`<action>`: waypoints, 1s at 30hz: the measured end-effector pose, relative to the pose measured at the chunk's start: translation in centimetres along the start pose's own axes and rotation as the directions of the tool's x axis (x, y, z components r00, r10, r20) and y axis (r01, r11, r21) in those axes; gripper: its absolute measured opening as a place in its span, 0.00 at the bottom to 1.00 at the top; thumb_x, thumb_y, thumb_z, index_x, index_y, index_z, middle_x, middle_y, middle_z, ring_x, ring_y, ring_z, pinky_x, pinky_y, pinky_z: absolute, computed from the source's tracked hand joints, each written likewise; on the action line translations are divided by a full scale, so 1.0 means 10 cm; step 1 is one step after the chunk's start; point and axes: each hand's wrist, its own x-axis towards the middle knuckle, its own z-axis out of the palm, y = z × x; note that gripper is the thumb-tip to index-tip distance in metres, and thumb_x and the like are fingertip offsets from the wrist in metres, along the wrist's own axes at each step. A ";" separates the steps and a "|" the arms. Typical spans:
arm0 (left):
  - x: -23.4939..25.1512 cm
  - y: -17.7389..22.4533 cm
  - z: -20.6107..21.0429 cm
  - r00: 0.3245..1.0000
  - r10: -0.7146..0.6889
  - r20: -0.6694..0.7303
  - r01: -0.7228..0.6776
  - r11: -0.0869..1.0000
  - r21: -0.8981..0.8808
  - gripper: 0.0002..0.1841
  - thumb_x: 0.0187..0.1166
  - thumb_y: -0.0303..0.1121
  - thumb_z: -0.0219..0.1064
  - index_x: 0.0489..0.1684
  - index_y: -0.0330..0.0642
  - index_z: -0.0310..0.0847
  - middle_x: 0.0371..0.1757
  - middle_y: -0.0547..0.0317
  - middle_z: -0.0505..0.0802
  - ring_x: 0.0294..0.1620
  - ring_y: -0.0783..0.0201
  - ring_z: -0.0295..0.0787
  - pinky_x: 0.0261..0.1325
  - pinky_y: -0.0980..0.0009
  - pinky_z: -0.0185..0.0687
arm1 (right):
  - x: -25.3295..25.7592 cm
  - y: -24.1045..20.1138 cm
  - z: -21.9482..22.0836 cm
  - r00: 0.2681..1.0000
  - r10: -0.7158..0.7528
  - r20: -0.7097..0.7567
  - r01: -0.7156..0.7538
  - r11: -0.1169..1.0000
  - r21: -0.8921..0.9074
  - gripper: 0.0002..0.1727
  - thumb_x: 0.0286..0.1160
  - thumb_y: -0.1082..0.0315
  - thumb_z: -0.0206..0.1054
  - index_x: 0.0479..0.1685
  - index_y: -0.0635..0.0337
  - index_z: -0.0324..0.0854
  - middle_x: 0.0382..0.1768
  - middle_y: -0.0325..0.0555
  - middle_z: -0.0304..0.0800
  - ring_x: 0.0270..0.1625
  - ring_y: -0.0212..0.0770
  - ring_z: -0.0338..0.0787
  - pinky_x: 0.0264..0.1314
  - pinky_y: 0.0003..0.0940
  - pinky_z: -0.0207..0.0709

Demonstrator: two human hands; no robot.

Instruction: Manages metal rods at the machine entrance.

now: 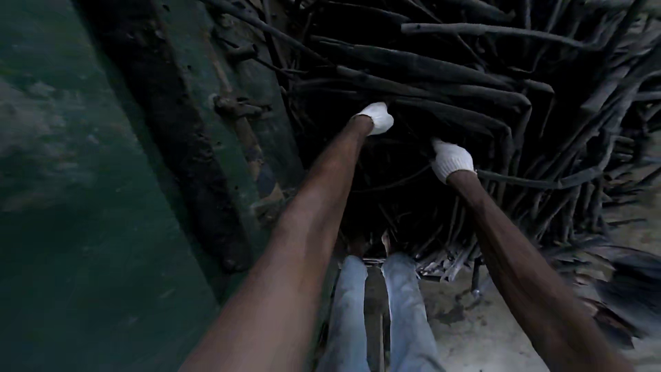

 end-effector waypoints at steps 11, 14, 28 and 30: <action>-0.37 0.18 0.86 0.895 -0.184 -0.407 -0.001 0.910 -0.414 0.22 0.78 0.47 0.66 0.69 0.53 0.83 0.61 0.57 0.94 0.63 0.57 0.91 0.67 0.47 0.86 | 0.23 0.50 -0.16 0.960 -0.279 0.032 0.274 0.956 0.108 0.21 0.82 0.44 0.63 0.69 0.37 0.83 0.54 0.47 0.94 0.59 0.56 0.92 0.61 0.70 0.81; -0.43 0.24 1.22 0.897 -0.006 -0.443 -0.200 0.887 -0.417 0.32 0.72 0.41 0.73 0.80 0.55 0.74 0.68 0.62 0.90 0.66 0.67 0.89 0.71 0.59 0.88 | 0.29 0.57 -0.18 0.950 -0.310 0.034 0.302 0.941 0.152 0.22 0.82 0.43 0.63 0.68 0.38 0.84 0.54 0.46 0.94 0.59 0.53 0.92 0.62 0.68 0.82; -0.21 0.51 1.47 0.788 -0.174 -0.590 -0.144 0.880 -0.452 0.53 0.58 0.46 0.85 0.89 0.56 0.58 0.83 0.54 0.76 0.70 0.57 0.86 0.64 0.55 0.91 | 0.42 0.55 -0.32 0.935 -0.345 0.086 0.326 0.928 0.179 0.22 0.79 0.40 0.65 0.62 0.41 0.88 0.51 0.46 0.94 0.57 0.50 0.92 0.63 0.64 0.81; -0.20 0.48 1.44 0.760 -0.080 -0.645 -0.130 0.954 -0.271 0.49 0.57 0.51 0.84 0.86 0.56 0.66 0.89 0.49 0.68 0.81 0.55 0.76 0.73 0.57 0.84 | 0.40 0.55 -0.31 0.940 -0.328 0.089 0.311 0.936 0.163 0.23 0.79 0.39 0.64 0.61 0.40 0.87 0.51 0.45 0.94 0.57 0.50 0.92 0.63 0.65 0.81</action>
